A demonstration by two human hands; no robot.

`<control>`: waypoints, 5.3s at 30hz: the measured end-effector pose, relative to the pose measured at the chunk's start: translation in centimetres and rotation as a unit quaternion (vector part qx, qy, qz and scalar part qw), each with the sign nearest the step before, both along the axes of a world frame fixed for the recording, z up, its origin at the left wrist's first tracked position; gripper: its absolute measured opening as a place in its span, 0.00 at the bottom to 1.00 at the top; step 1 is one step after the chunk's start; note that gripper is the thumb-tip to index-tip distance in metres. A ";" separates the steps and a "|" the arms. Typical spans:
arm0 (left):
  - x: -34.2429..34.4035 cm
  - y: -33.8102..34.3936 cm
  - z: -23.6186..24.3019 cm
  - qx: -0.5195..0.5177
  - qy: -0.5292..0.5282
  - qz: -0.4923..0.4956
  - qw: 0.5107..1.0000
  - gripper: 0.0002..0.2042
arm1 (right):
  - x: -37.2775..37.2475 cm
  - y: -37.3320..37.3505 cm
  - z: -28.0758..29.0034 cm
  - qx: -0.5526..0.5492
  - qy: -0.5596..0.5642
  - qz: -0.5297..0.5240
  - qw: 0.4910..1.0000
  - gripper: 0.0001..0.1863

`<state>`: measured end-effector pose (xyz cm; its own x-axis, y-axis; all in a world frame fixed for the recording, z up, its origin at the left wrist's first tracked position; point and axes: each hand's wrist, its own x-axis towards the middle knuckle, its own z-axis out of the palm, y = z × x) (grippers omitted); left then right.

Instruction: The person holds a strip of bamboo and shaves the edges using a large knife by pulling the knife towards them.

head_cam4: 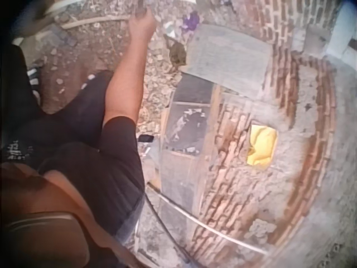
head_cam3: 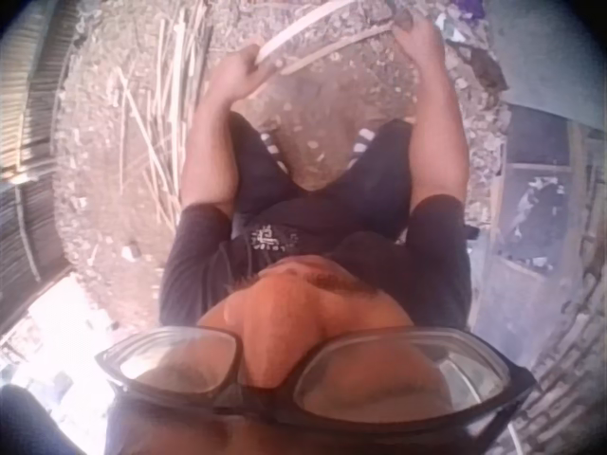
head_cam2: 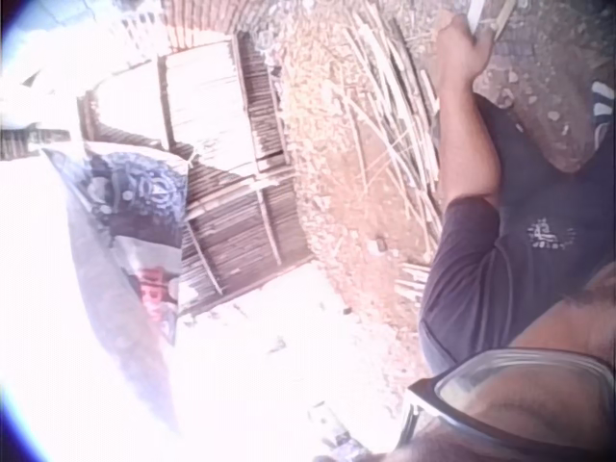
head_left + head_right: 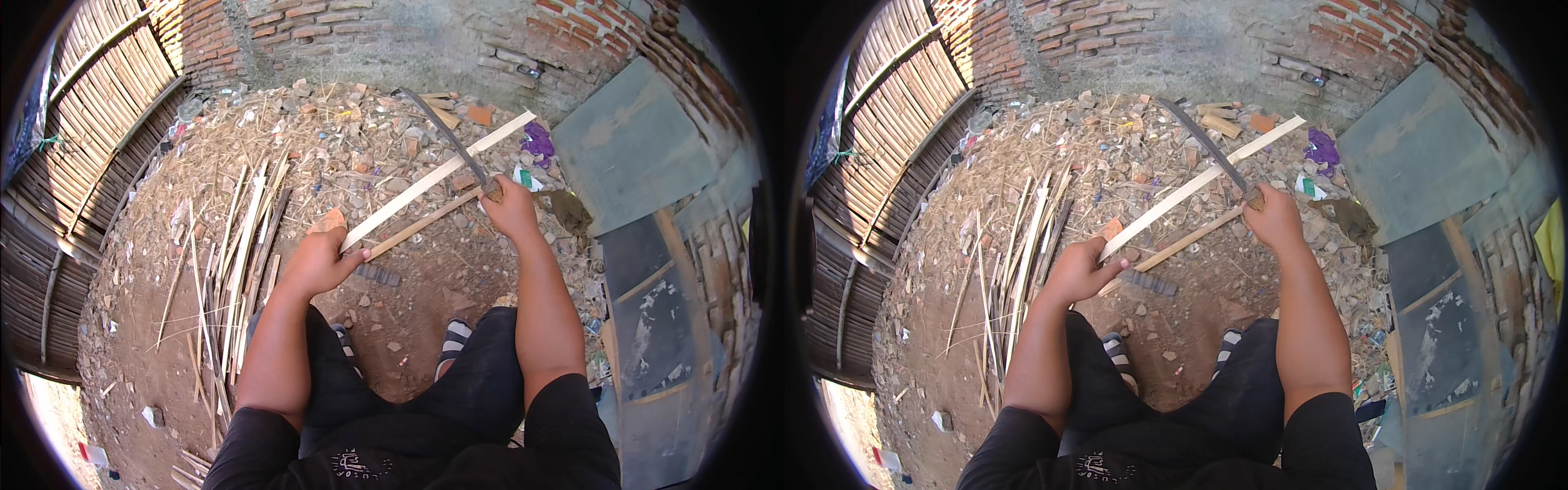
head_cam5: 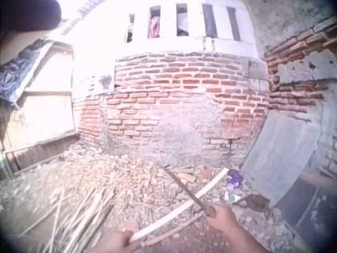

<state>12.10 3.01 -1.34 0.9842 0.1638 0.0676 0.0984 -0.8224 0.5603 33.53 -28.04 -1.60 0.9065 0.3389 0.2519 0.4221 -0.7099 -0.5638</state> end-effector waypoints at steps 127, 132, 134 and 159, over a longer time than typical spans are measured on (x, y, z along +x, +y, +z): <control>0.2 0.7 -1.3 0.044 -0.067 0.033 0.996 0.21 | -1.1 1.0 0.5 0.016 0.001 0.031 0.999 0.22; 0.6 0.0 -1.5 0.044 -0.067 0.012 0.997 0.23 | -2.7 2.1 1.1 -0.036 0.043 0.099 0.994 0.20; 0.6 -0.3 -1.3 0.043 -0.051 0.011 0.998 0.24 | -4.0 3.6 0.6 -0.082 -0.009 0.162 0.983 0.18; 0.0 -0.5 -0.6 -0.042 -0.033 0.003 0.999 0.22 | -4.8 5.2 -1.3 0.084 0.030 0.272 0.958 0.22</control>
